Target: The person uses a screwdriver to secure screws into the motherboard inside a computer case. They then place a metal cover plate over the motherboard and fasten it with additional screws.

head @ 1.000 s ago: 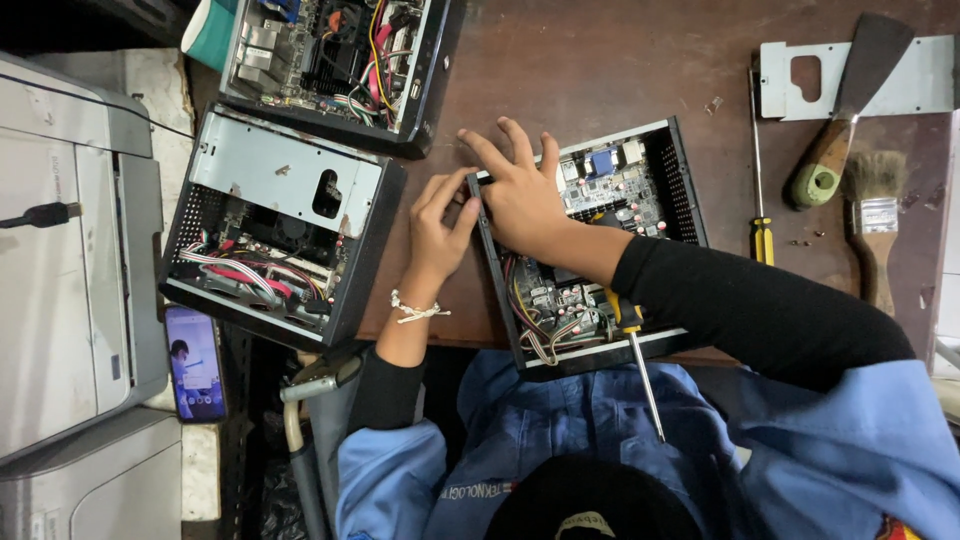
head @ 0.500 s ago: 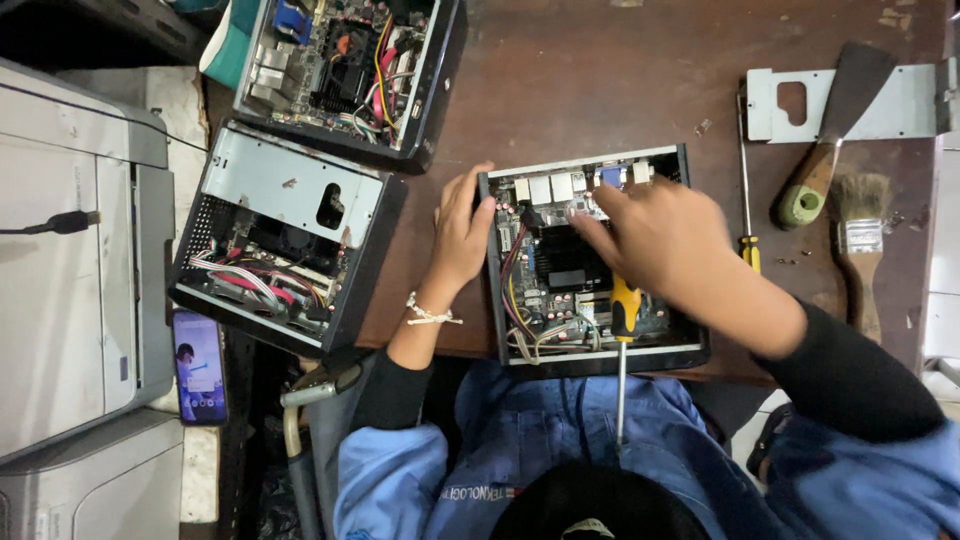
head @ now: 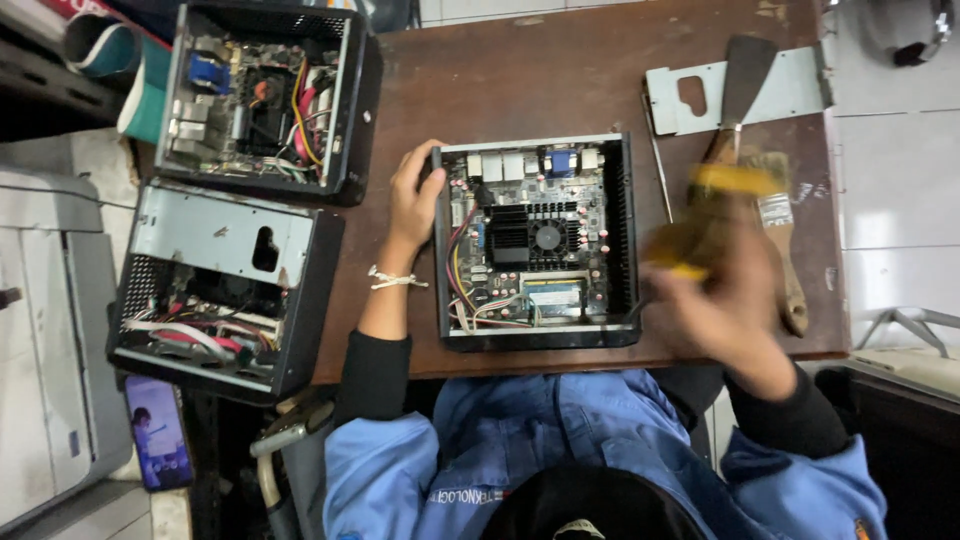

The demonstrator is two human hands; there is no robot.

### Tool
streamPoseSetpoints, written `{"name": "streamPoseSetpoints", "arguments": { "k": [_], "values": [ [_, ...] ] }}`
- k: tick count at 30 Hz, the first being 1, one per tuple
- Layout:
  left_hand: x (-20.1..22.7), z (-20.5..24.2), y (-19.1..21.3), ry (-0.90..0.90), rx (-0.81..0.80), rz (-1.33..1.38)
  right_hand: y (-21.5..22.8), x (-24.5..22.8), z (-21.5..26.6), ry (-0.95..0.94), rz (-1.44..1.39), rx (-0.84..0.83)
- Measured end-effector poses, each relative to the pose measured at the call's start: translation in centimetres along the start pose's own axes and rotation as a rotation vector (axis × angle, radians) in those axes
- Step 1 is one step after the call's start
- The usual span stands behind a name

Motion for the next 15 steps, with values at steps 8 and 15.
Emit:
{"name": "streamPoseSetpoints", "arguments": {
  "k": [8,15],
  "values": [
    [3.4,-0.5,0.4,0.079,-0.084,-0.116,1.0,5.7,2.5,0.039,-0.019,0.278],
    [3.1,-0.5,0.2,0.1,-0.119,-0.13,-1.1,5.6,-0.1,-0.02,-0.242,0.06]
  ]
}}
Point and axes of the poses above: each hand's wrist, its own z-axis away from the middle knuckle, its own y-axis out of the back of the hand, x = y × z, the point moved 6 cm from there along -z, towards the middle knuckle, and after that the axes turned 11 degrees about -x, right-handed, at the moved point
